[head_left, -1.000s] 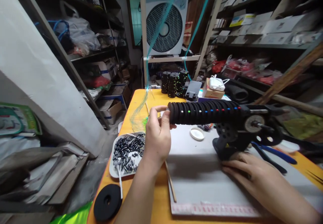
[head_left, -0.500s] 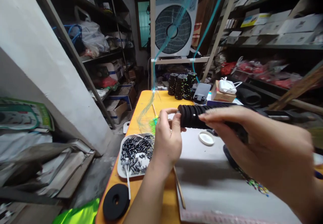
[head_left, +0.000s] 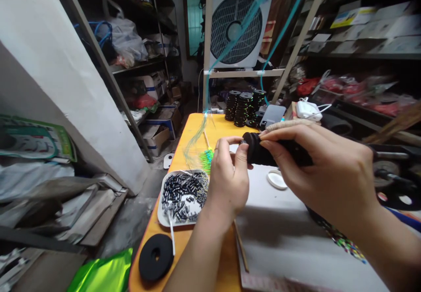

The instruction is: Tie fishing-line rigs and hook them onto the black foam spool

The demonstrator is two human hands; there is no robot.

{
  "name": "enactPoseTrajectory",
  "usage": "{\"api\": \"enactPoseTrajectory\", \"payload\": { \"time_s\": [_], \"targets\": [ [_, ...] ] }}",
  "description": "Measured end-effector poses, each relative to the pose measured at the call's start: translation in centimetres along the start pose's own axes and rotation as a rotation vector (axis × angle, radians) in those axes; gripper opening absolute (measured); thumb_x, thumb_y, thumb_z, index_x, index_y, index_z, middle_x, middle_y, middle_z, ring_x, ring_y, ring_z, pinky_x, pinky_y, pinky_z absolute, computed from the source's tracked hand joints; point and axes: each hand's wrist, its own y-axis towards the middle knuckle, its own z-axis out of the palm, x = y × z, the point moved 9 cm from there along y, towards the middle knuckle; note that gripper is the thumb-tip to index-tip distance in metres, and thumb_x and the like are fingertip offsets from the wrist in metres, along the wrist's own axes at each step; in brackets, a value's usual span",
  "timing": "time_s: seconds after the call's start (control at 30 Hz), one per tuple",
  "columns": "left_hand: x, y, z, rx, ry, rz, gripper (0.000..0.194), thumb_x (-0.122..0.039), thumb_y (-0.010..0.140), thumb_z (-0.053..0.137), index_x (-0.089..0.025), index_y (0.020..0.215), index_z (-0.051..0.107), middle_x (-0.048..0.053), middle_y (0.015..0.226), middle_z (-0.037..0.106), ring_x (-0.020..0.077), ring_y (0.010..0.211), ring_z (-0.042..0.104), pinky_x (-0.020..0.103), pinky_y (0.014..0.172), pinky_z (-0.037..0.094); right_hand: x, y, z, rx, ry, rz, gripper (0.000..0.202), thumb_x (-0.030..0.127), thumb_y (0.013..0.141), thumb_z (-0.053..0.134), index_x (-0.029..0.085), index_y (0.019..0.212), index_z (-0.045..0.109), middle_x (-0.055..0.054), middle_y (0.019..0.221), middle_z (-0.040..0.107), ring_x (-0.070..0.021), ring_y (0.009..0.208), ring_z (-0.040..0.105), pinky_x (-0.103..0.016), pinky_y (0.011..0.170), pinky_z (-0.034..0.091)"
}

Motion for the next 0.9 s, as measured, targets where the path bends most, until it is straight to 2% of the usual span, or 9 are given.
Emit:
{"api": "enactPoseTrajectory", "payload": {
  "time_s": [0.37,0.53,0.9],
  "targets": [
    [-0.03,-0.03,0.00,0.001,-0.021,0.001,0.020,-0.041,0.101,0.047,-0.022,0.105,0.051,0.010,0.111,0.066,0.0137,0.071,0.065,0.033,0.070,0.056,0.10,-0.58,0.41,-0.040,0.001,0.007,0.015,0.009,0.090,0.065,0.022,0.096,0.061,-0.010,0.095,0.072,-0.0238,0.090,0.069,-0.039,0.081,0.055],
    [0.02,0.00,-0.08,-0.004,-0.013,-0.005,0.021,-0.041,0.101,0.047,-0.021,0.105,0.052,0.011,0.113,0.065,0.0145,0.073,0.065,0.031,0.067,0.055,-0.02,-0.33,0.32,-0.042,0.011,0.030,0.011,0.009,0.091,0.065,0.019,0.095,0.062,-0.010,0.095,0.073,-0.0215,0.089,0.070,-0.035,0.081,0.055],
    [0.09,0.06,-0.04,-0.003,-0.011,0.003,0.021,-0.040,0.100,0.046,-0.020,0.106,0.051,0.009,0.109,0.064,0.0120,0.066,0.063,0.034,0.071,0.052,0.44,-0.30,0.30,-0.037,-0.066,-0.055,0.003,0.009,0.090,0.066,0.011,0.091,0.066,-0.013,0.092,0.073,-0.0202,0.087,0.070,-0.029,0.081,0.052]
  ]
}}
